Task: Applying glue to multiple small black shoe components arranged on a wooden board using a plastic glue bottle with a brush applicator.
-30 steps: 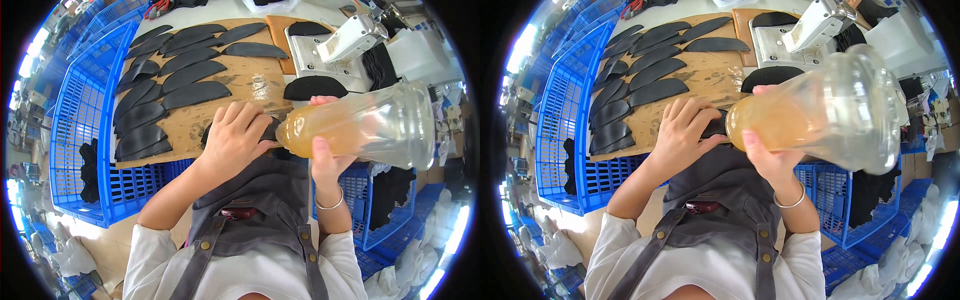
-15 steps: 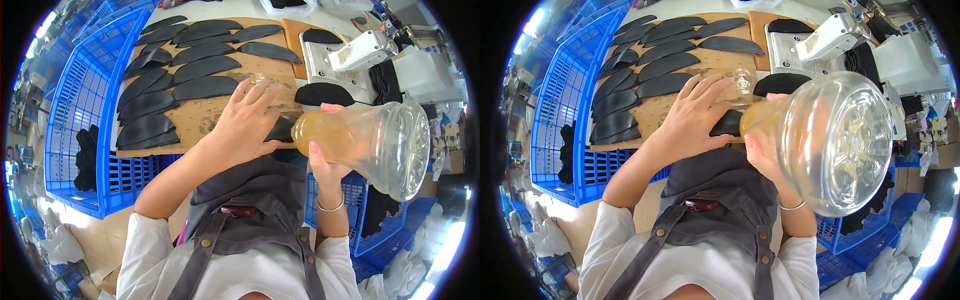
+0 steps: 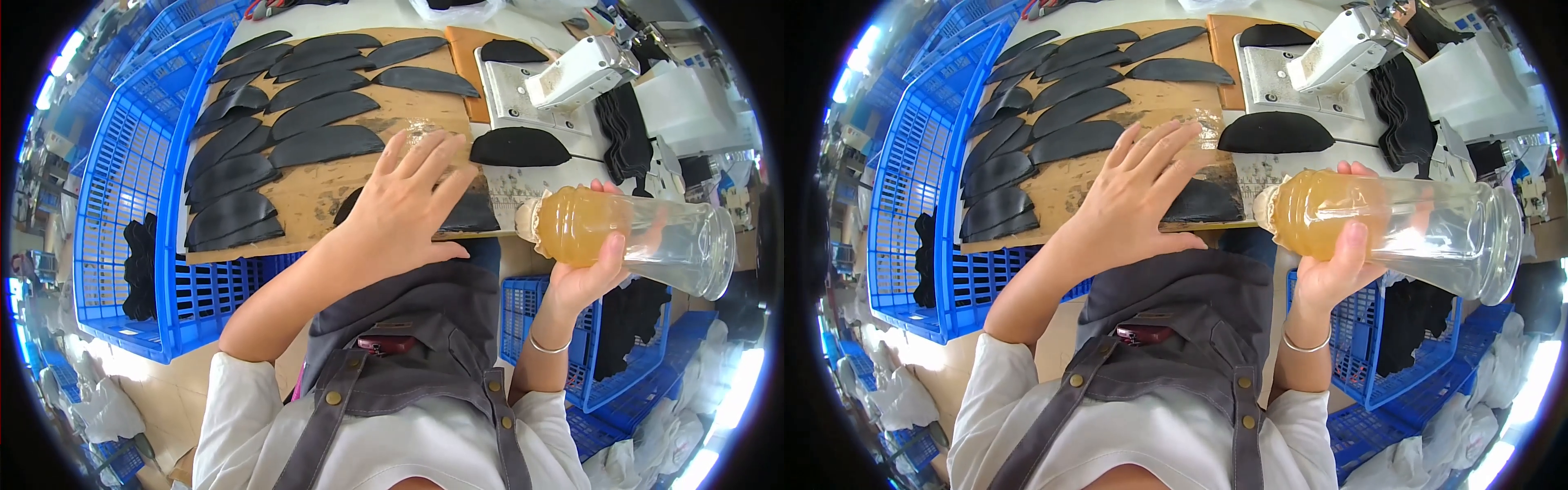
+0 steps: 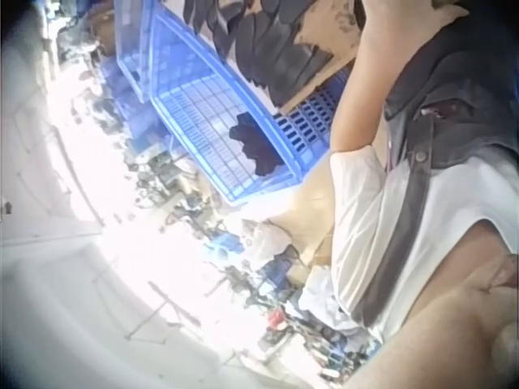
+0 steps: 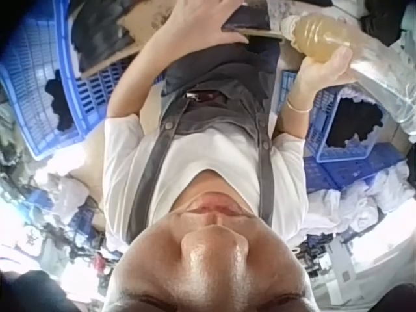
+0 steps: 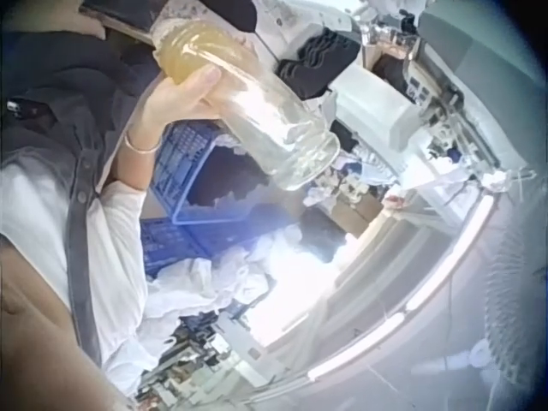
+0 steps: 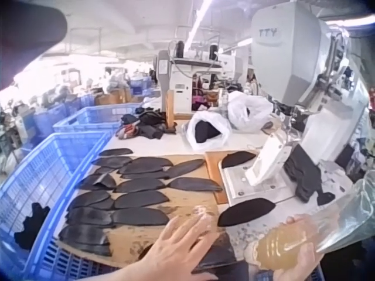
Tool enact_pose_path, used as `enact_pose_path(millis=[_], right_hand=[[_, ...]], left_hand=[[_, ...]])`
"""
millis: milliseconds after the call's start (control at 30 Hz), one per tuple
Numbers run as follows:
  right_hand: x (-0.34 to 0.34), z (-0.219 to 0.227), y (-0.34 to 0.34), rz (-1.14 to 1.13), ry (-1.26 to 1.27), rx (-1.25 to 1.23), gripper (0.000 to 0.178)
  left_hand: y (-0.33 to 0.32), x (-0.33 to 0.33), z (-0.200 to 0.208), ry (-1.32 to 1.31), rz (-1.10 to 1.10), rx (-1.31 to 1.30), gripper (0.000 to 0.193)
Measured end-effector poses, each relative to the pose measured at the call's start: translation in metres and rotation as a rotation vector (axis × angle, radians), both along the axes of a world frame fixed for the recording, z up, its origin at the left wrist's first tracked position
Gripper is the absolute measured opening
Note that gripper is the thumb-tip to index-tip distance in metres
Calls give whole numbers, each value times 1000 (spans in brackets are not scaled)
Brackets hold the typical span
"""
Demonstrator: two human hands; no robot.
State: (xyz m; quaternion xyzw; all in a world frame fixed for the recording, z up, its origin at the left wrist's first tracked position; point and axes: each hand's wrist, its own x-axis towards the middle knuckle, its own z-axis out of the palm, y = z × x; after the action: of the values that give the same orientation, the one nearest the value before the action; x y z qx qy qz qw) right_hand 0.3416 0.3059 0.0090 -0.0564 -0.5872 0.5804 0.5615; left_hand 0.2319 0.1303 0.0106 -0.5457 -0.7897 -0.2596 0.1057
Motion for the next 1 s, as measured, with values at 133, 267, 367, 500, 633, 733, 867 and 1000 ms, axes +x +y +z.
enact_pose_path(millis=[133,267,367,500,633,733,867,1000], right_hand=[[6,-1,2,-15,-15,18,64],[16,1,11,40,72,-153,62],[25,3,22,99,136,-329,62],[44,0,46,349,308,-578,59],[54,-7,61,810,433,-857,56],[55,-9,58,816,393,-826,56],[54,-9,61,797,425,-765,56],[48,-13,66,767,398,-794,53]], left_hand=[[14,10,-3,40,-39,-10,54],[21,13,-6,42,-24,20,35],[21,12,-6,9,3,47,28],[18,9,-6,-17,16,117,25],[5,2,-3,-190,20,187,19],[-18,-13,7,-509,54,314,16],[-78,-50,38,-940,407,557,16],[-113,-80,65,-539,569,729,15]])
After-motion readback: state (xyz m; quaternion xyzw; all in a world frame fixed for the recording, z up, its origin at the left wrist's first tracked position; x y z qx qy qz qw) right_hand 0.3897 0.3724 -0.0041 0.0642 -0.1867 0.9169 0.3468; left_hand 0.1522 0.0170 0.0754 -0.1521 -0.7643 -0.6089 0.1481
